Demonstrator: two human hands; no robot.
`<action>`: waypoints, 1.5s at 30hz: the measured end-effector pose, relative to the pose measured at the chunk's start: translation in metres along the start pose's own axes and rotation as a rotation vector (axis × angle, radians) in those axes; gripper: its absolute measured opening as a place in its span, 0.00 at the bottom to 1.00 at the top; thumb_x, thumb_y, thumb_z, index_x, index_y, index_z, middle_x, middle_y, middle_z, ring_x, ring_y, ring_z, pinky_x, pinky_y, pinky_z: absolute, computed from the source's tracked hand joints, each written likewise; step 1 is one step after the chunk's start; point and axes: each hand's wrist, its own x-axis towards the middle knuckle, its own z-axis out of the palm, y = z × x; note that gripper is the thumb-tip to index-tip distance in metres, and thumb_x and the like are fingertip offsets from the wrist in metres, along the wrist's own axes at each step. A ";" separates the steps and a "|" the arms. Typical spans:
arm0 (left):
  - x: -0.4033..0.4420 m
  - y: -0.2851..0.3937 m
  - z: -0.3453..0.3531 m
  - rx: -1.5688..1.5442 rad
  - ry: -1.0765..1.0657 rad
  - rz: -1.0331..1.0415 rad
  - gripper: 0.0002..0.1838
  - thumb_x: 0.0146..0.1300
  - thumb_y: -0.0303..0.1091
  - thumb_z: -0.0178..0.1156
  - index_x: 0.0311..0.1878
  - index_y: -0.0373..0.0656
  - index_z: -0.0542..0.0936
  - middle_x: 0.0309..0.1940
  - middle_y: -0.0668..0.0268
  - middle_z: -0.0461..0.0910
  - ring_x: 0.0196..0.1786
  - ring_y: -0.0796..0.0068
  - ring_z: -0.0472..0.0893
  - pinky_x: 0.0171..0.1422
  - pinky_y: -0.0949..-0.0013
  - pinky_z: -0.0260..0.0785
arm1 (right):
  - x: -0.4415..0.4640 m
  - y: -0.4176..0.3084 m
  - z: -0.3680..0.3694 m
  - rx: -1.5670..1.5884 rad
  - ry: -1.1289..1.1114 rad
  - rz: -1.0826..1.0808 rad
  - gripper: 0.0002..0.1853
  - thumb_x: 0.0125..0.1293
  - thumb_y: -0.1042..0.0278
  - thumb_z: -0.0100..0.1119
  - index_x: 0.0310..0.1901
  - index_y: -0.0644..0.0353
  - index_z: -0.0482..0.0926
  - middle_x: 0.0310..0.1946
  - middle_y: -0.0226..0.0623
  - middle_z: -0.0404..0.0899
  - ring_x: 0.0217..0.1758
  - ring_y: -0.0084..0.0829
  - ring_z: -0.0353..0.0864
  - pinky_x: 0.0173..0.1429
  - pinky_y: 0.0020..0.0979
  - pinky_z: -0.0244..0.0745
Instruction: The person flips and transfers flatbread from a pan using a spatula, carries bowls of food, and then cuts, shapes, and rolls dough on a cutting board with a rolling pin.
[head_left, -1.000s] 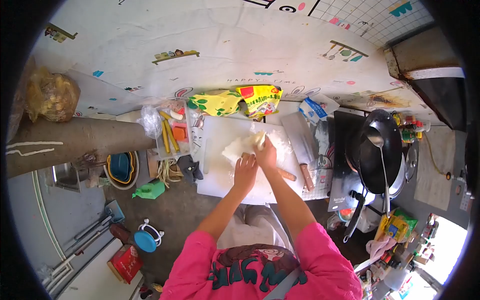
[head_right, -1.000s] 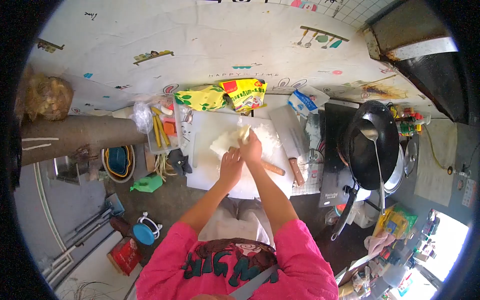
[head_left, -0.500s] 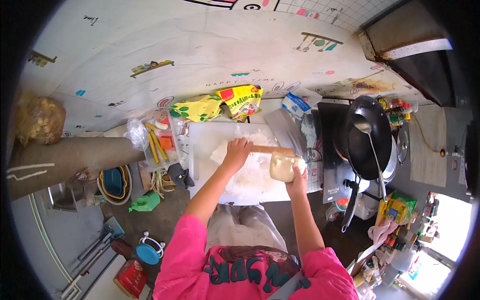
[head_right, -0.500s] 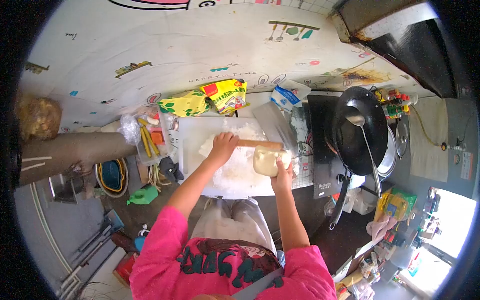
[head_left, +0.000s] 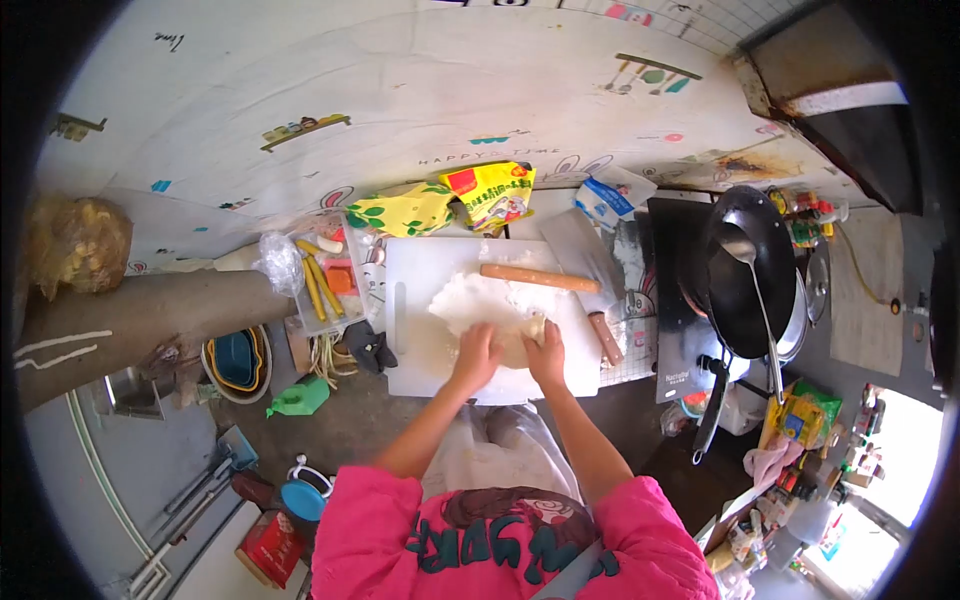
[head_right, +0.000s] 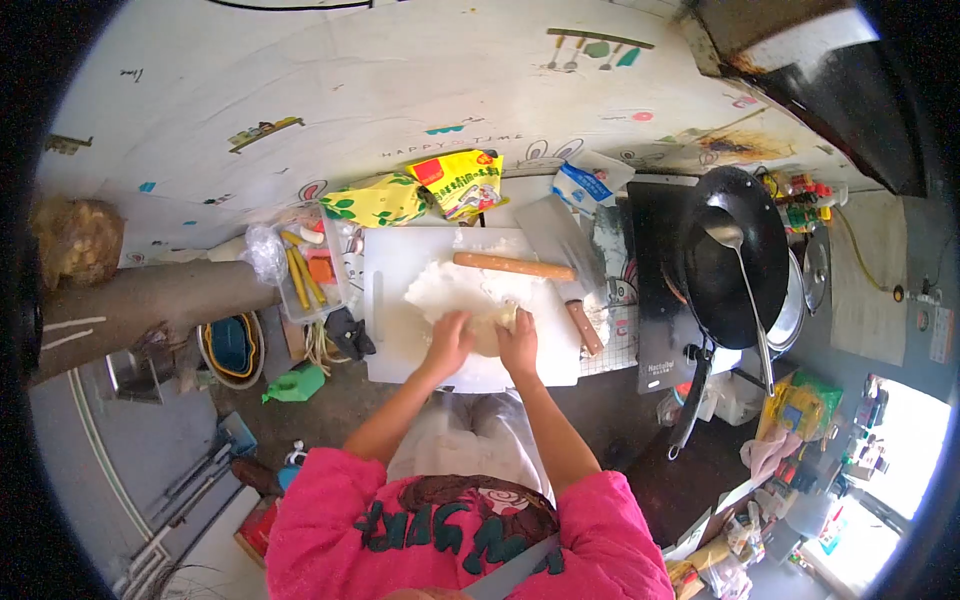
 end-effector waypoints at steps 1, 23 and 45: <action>-0.010 0.002 0.005 -0.052 0.025 0.007 0.24 0.51 0.27 0.61 0.53 0.34 0.70 0.45 0.50 0.69 0.46 0.49 0.71 0.54 0.52 0.63 | 0.002 -0.001 0.001 0.034 0.026 -0.043 0.23 0.54 0.72 0.60 0.53 0.65 0.71 0.47 0.52 0.73 0.51 0.51 0.73 0.55 0.41 0.69; -0.022 0.032 0.027 -0.315 0.105 -0.338 0.23 0.51 0.21 0.57 0.53 0.34 0.69 0.44 0.44 0.74 0.49 0.44 0.73 0.51 0.56 0.68 | 0.013 -0.008 0.018 -0.453 0.067 -0.129 0.13 0.60 0.59 0.55 0.45 0.52 0.74 0.48 0.36 0.72 0.54 0.40 0.68 0.55 0.44 0.61; -0.046 0.020 0.056 -0.406 0.051 -0.373 0.26 0.53 0.18 0.56 0.57 0.35 0.64 0.48 0.47 0.65 0.47 0.49 0.71 0.46 0.60 0.70 | -0.006 -0.019 -0.007 -0.255 -0.112 -0.420 0.09 0.57 0.64 0.58 0.30 0.59 0.71 0.23 0.41 0.71 0.30 0.45 0.71 0.39 0.43 0.65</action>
